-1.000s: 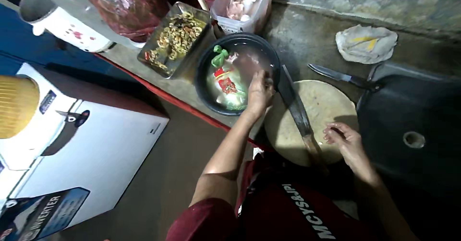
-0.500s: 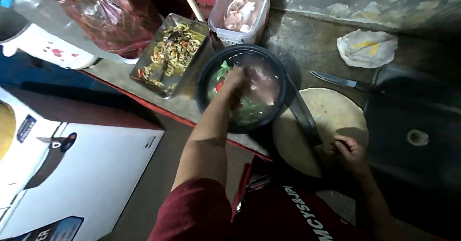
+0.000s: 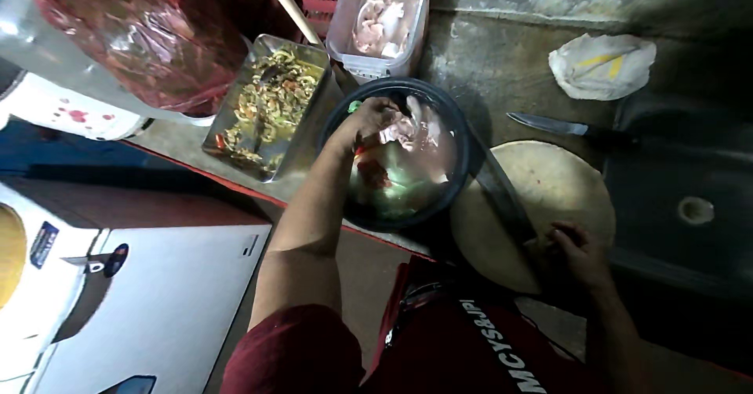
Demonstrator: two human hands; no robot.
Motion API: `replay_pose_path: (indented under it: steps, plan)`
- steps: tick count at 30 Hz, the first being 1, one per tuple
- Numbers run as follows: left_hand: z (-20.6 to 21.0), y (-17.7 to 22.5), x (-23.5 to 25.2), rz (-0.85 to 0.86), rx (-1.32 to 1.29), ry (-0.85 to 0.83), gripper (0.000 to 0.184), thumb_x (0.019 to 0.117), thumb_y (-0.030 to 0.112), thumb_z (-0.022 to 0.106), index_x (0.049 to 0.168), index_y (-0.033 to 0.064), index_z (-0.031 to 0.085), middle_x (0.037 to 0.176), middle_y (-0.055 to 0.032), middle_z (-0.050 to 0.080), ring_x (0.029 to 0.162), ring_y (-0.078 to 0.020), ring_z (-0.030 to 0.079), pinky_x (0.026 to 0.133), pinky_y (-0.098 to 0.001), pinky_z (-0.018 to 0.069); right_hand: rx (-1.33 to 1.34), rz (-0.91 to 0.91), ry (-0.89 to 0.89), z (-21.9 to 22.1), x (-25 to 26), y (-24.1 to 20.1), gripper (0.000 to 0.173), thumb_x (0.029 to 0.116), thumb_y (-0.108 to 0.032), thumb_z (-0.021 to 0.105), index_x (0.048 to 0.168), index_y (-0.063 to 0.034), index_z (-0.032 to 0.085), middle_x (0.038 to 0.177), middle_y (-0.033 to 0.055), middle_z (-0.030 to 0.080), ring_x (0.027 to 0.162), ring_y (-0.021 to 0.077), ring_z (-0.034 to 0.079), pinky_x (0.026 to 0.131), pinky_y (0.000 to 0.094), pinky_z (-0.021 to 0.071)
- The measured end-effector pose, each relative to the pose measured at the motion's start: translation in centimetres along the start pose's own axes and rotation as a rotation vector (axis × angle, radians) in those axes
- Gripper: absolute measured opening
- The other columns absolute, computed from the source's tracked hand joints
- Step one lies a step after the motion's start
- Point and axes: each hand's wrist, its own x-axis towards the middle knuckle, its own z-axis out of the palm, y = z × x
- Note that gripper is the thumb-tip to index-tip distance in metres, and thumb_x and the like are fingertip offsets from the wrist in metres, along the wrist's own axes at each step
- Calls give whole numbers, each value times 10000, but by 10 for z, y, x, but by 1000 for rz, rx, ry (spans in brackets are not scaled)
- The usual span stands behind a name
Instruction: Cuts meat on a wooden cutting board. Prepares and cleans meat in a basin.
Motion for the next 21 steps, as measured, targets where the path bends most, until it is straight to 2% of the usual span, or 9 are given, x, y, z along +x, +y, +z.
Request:
replay_pose_path:
  steps: [2,5,8,11,12,14,17,19,21]
  plan:
    - [-3,3,-3,27,-117,-12,133,1055,159,536,1050,60,624,802,30,583,669,-20,541,659,-211,491,-7,2,-3,1,3,1,294,1053,-136,531,1280,41,593,1018,96,678,763,70,648,683,231,570]
    - [4,14,-8,23,-134,-21,269,1093,213,461,867,109,563,664,62,510,557,-13,493,557,-194,458,-11,-19,-1,0,6,3,285,1050,-128,534,1267,43,600,995,89,683,735,65,646,661,225,570]
    - [11,23,-14,8,61,-36,338,1105,272,444,890,58,594,695,25,481,585,-38,457,590,-229,435,-33,-27,-6,-2,8,7,293,1053,-141,527,1269,44,598,996,85,682,720,60,638,658,224,566]
    - [17,32,-10,-41,347,-45,351,1095,262,490,1078,-30,683,934,-144,668,835,-205,631,841,-429,531,-42,-13,-2,-3,9,9,300,1060,-150,513,1271,43,601,984,90,684,711,64,637,651,235,564]
    - [21,32,-4,-36,451,-32,322,1074,242,538,1095,-35,700,1012,-200,700,942,-299,675,911,-519,524,-36,-7,5,-3,9,9,298,1061,-147,508,1270,43,601,977,91,684,706,67,639,645,235,566]
    - [35,32,9,7,577,-14,313,1027,237,619,1211,-10,675,1211,-245,668,1152,-405,641,1027,-609,472,-14,1,19,-1,8,9,295,1064,-146,503,1272,40,600,954,78,679,693,60,629,637,227,561]
    - [63,36,27,72,704,-92,608,930,208,746,1467,52,509,1498,-241,481,1288,-449,555,1043,-651,455,8,-8,33,0,8,9,283,1059,-130,511,1259,52,597,926,65,673,680,46,629,633,209,560]
    - [78,43,31,-4,804,-201,795,840,212,833,1521,77,445,1575,-254,376,1318,-498,504,1016,-698,438,11,-15,35,0,8,10,284,1059,-126,505,1259,55,596,928,69,676,687,51,634,640,212,565]
    - [82,48,31,-66,852,-289,793,840,241,843,1518,78,467,1587,-251,367,1366,-500,451,1057,-701,390,10,-21,30,-1,7,10,293,1061,-125,494,1267,59,590,932,71,677,688,57,635,642,220,567]
